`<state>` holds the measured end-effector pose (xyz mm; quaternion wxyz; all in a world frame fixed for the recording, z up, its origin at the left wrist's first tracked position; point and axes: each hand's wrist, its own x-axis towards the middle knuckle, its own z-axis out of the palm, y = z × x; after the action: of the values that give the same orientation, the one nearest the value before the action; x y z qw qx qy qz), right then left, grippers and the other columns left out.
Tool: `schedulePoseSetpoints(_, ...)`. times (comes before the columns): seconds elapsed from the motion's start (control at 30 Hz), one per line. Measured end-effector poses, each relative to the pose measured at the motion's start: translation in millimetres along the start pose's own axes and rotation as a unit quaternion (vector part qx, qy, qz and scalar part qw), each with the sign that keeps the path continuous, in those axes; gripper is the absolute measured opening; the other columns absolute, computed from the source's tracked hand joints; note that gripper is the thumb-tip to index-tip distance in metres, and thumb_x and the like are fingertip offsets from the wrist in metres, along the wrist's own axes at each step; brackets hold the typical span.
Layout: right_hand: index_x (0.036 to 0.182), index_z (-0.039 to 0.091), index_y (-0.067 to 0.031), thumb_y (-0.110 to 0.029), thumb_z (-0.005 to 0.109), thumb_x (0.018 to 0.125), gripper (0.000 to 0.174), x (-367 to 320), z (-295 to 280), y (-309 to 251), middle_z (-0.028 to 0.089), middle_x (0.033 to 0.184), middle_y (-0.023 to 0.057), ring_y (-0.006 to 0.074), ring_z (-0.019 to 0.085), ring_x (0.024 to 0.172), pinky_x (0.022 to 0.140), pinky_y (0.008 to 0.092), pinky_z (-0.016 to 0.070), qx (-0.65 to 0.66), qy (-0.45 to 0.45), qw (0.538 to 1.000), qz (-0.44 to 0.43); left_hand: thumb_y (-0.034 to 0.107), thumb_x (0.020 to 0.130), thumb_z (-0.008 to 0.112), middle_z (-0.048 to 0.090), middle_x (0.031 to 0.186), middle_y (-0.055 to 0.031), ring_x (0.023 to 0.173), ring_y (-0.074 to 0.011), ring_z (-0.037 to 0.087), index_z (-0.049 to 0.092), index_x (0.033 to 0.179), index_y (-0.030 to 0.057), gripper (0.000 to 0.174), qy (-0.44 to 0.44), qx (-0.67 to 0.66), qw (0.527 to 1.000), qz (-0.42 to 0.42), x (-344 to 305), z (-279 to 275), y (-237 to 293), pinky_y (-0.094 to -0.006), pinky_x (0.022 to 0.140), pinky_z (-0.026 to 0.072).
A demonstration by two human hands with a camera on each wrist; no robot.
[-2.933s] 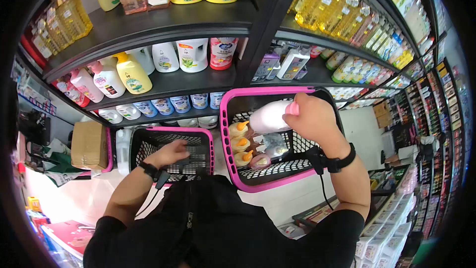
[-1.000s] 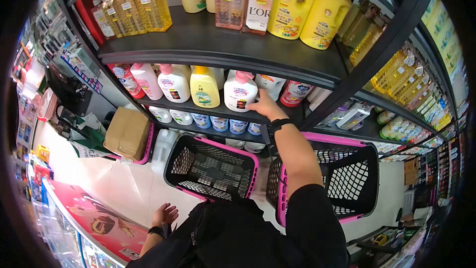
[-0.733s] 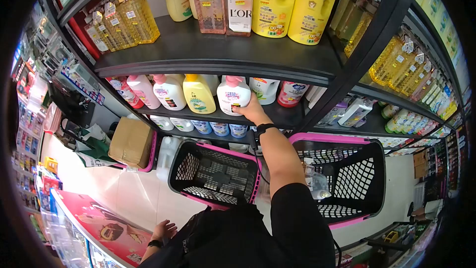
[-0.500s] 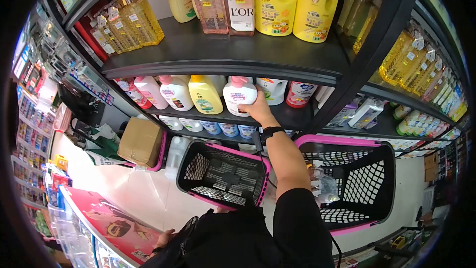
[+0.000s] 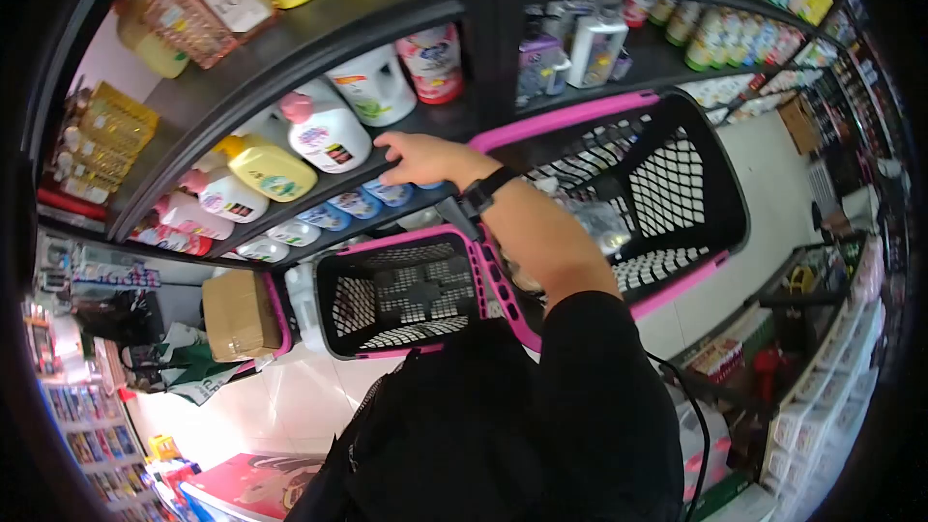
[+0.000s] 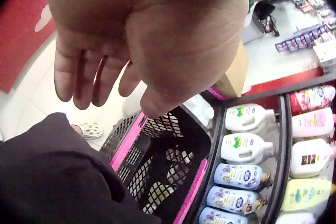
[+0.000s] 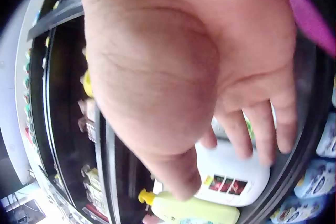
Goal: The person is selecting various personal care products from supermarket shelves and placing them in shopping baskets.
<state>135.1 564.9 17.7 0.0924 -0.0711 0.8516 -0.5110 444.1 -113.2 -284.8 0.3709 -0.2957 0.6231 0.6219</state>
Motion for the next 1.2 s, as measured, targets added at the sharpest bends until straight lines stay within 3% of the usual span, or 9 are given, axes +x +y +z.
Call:
schedulePoseSetpoints(0.17, 0.120, 0.060, -0.0004, -0.027, 0.071, 0.091, 0.041, -129.5, -88.5, 52.3, 0.069, 0.099, 0.0094, 0.0146, 0.065, 0.087, 0.073, 0.0292, 0.0544, 0.074, -0.074, 0.979, 0.173, 0.031, 0.099, 0.053, 0.059, 0.122, -0.0277, 0.100, -0.0355, 0.064, 0.038, 0.142, -0.0012, 0.056, 0.015, 0.083, 0.991, -0.101, -7.4, 45.0, 55.8, -0.0441, 0.085, 0.0552)
schedulePoseSetpoints(0.3, 0.106, 0.067, -0.0014, -0.034, 0.073, 0.083, 0.040, -201.0, -121.5, 121.0, 0.071, 0.087, 0.0115, 0.0206, 0.067, 0.072, 0.068, 0.0329, 0.0556, -0.144, -0.095, 0.883, 0.436, 0.030, 0.099, 0.052, 0.058, 0.125, -0.0238, 0.098, -0.0347, 0.064, 0.038, 0.140, -0.0020, 0.054, 0.016, 0.185, 0.971, -0.151, -0.2, 86.7, 89.9, -0.0470, 0.079, 0.0563)
schedulePoseSetpoints(0.37, 0.098, 0.074, -0.0002, -0.030, 0.068, 0.076, 0.037, -236.2, -113.3, 189.9, 0.073, 0.095, 0.0190, 0.0219, 0.072, 0.091, 0.072, 0.0377, 0.0573, -0.329, -0.098, 0.857, 0.384, 0.030, 0.098, 0.052, 0.058, 0.123, -0.0225, 0.097, -0.0346, 0.065, 0.039, 0.139, -0.0017, 0.053, 0.048, 0.157, 0.971, -0.175, 4.5, 101.1, 92.5, -0.0479, 0.076, 0.0566)
schedulePoseSetpoints(0.43, 0.128, 0.060, -0.0085, -0.032, 0.079, 0.073, 0.063, -283.3, -92.2, 247.7, 0.067, 0.122, 0.0171, 0.0329, 0.067, 0.106, 0.093, 0.0398, 0.0534, -0.298, -0.062, 0.819, 0.487, 0.028, 0.097, 0.051, 0.058, 0.121, -0.0215, 0.098, -0.0345, 0.065, 0.040, 0.138, -0.0011, 0.051, 0.048, 0.126, 0.978, -0.162, 8.7, 111.3, 89.9, -0.0484, 0.074, 0.0569)
schedulePoseSetpoints(0.53, 0.130, 0.060, -0.0115, -0.033, 0.075, 0.077, 0.059, -296.1, -55.8, 286.5, 0.066, 0.125, 0.0136, 0.0323, 0.066, 0.108, 0.092, 0.0446, 0.0521, -0.267, -0.040, 0.778, 0.567, 0.027, 0.095, 0.052, 0.060, 0.115, -0.0178, 0.094, -0.0312, 0.065, 0.045, 0.135, 0.0010, 0.048, 0.037, 0.211, 0.967, -0.137, -16.4, 145.6, 113.7, -0.0461, 0.076, 0.0566)
schedulePoseSetpoints(0.67, 0.132, 0.060, -0.0153, -0.034, 0.071, 0.082, 0.054, -267.9, -23.6, 300.4, 0.064, 0.130, 0.0091, 0.0314, 0.064, 0.112, 0.090, 0.0510, 0.0503, -0.268, -0.063, 0.747, 0.606, 0.027, 0.095, 0.054, 0.062, 0.112, -0.0148, 0.093, -0.0280, 0.065, 0.047, 0.134, 0.0019, 0.048, 0.011, 0.264, 0.964, -0.041, -52.8, 141.7, 92.8, -0.0427, 0.072, 0.0544)
schedulePoseSetpoints(0.93, 0.140, 0.057, -0.0226, -0.036, 0.062, 0.092, 0.050, -264.9, -5.0, 319.2, 0.058, 0.141, 0.0006, 0.0296, 0.060, 0.121, 0.089, 0.0630, 0.0454, -0.284, -0.120, 0.651, 0.694, 0.031, 0.095, 0.060, 0.066, 0.083, -0.0064, 0.077, -0.0149, 0.060, 0.067, 0.105, -0.0029, 0.036, 0.060, 0.173, 0.981, -0.068, -45.0, 26.3, -11.7, -0.0312, 0.066, 0.0457)
schedulePoseSetpoints(1.1, 0.126, 0.067, -0.0122, -0.033, 0.064, 0.089, 0.042, -269.1, -29.4, 252.2, 0.064, 0.132, 0.0090, 0.0273, 0.063, 0.120, 0.093, 0.0450, 0.0526, -0.312, -0.162, 0.678, 0.645, 0.033, 0.096, 0.060, 0.069, 0.081, -0.0092, 0.073, -0.0144, 0.059, 0.074, 0.093, 0.0004, 0.036, 0.087, 0.337, 0.937, -0.021, -35.5, 19.3, -3.4, -0.0295, 0.067, 0.0460)
schedulePoseSetpoints(1.2, 0.119, 0.070, -0.0111, -0.032, 0.066, 0.085, 0.040, -287.1, -34.0, 259.8, 0.066, 0.126, 0.0108, 0.0278, 0.064, 0.115, 0.092, 0.0437, 0.0534, -0.336, -0.152, 0.708, 0.602, 0.034, 0.098, 0.056, 0.064, 0.103, -0.0170, 0.085, -0.0249, 0.061, 0.053, 0.121, -0.0011, 0.042, 0.055, 0.099, 0.990, -0.085, -20.3, 34.3, 37.7, -0.0380, 0.071, 0.0505)
